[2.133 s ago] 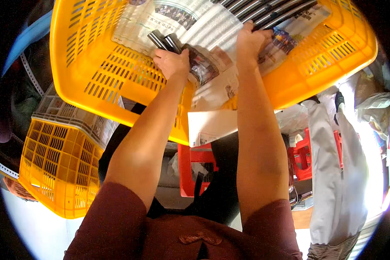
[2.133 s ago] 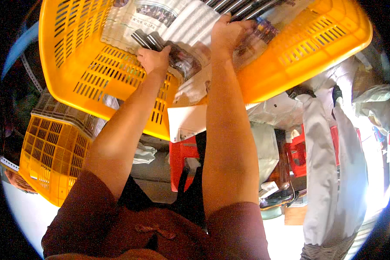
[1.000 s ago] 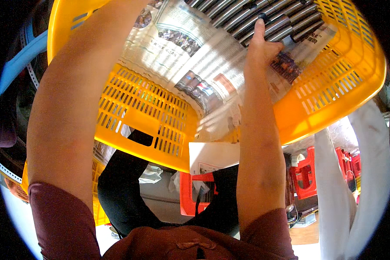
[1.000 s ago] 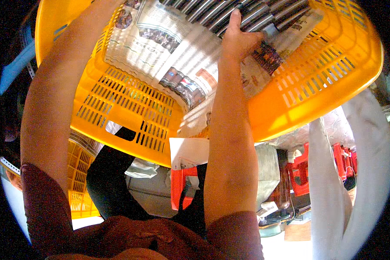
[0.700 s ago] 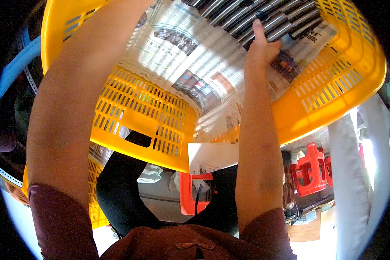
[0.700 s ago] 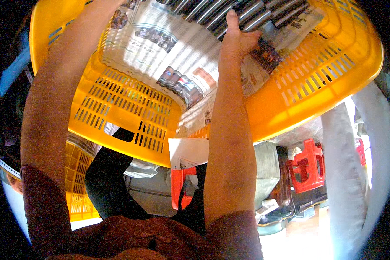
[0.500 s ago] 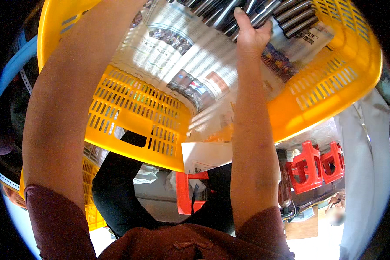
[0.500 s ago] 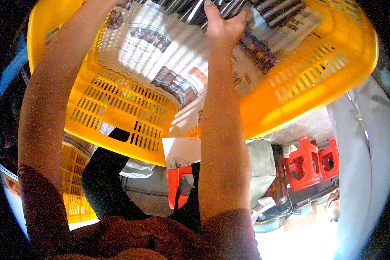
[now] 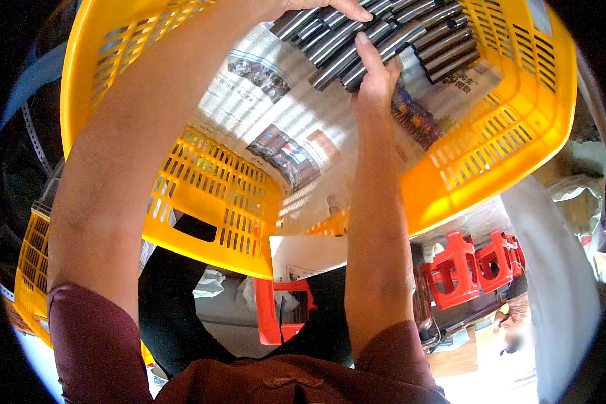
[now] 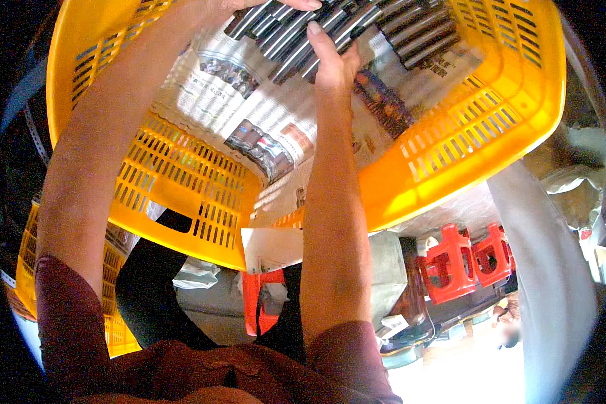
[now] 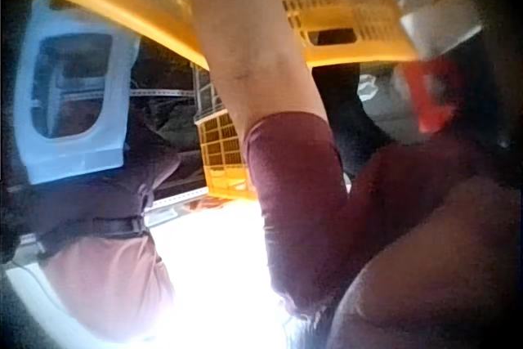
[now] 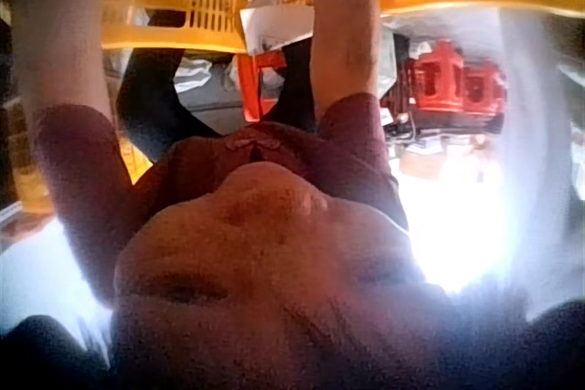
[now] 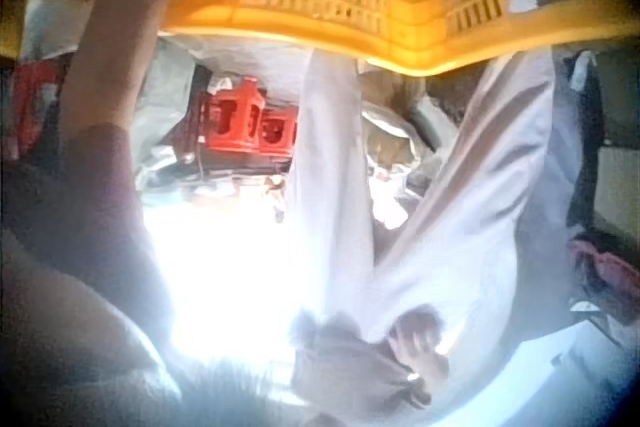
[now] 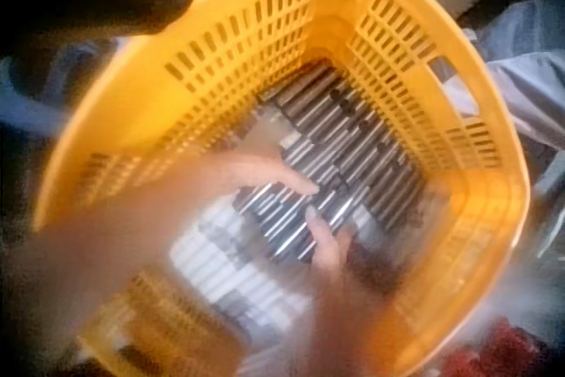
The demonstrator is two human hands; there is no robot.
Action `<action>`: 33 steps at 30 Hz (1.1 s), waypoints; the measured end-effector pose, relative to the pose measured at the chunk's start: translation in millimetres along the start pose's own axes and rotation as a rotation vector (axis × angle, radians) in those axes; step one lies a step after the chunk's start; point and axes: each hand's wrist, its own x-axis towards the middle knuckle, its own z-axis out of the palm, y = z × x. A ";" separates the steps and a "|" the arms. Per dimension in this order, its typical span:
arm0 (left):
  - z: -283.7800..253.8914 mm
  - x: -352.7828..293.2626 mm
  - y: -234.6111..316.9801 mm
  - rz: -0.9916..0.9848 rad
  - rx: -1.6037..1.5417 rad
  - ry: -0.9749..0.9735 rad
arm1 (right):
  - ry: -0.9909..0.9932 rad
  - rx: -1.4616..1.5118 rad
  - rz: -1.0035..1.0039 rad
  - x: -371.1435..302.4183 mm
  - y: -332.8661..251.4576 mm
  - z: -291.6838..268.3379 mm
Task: The person repeatedly picks up cylindrical metal rods from a yellow basket, transfers them to a table, and then moves them into a red basket. They also handle a bowl of small black caps and arrange the rods on the table.
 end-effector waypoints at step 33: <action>119.4 -361.9 55.1 -0.163 -0.536 0.121 | -0.248 -0.098 0.597 -310.8 -214.0 20.6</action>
